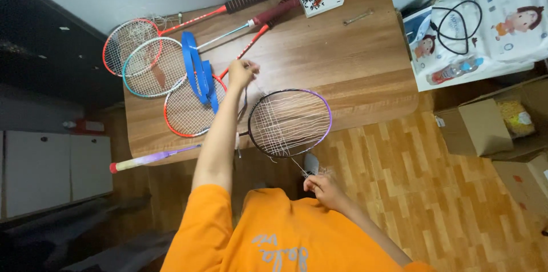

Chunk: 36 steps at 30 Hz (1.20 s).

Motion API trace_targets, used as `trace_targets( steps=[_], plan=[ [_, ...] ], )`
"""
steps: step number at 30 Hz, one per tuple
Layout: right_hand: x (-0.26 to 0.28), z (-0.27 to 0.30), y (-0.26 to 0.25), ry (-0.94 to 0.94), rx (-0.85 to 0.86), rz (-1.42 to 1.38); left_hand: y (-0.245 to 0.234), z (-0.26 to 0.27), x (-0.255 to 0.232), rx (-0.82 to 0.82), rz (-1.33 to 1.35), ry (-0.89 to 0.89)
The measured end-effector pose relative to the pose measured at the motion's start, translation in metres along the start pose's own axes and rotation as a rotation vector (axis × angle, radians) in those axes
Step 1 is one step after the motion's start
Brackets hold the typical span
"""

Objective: Restringing a badminton racket by weaving the string through the frame and pulling it through.

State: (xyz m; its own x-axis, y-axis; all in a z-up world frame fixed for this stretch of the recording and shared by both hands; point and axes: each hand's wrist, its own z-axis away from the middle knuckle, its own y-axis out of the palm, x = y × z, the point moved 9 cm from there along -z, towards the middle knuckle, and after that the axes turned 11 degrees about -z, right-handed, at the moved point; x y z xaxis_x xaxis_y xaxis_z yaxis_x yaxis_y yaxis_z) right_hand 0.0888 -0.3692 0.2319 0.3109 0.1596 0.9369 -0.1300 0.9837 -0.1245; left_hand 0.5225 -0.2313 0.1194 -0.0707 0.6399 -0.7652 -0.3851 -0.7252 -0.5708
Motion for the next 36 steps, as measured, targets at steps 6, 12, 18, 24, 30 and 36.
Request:
trace_targets(
  steps=[6,12,18,24,30,36],
  plan=[
    [-0.014,0.000,-0.008,0.108,0.021,-0.015,-0.050,-0.055,-0.028,-0.026,-0.088,0.054],
    [0.005,-0.011,-0.008,0.059,0.067,0.032,0.004,0.008,-0.039,0.717,-0.598,-0.060],
    [0.006,-0.020,-0.004,0.004,0.097,0.057,0.035,0.066,-0.048,0.973,-0.241,-0.079],
    [0.006,-0.023,0.000,0.064,0.096,0.036,0.039,0.041,-0.023,0.885,-0.160,0.055],
    [0.004,-0.031,0.006,0.078,0.090,0.021,0.035,0.032,-0.011,0.787,-0.029,-0.045],
    [-0.004,-0.026,0.009,0.114,0.128,0.010,0.038,0.027,0.005,0.716,0.106,-0.114]
  ],
)
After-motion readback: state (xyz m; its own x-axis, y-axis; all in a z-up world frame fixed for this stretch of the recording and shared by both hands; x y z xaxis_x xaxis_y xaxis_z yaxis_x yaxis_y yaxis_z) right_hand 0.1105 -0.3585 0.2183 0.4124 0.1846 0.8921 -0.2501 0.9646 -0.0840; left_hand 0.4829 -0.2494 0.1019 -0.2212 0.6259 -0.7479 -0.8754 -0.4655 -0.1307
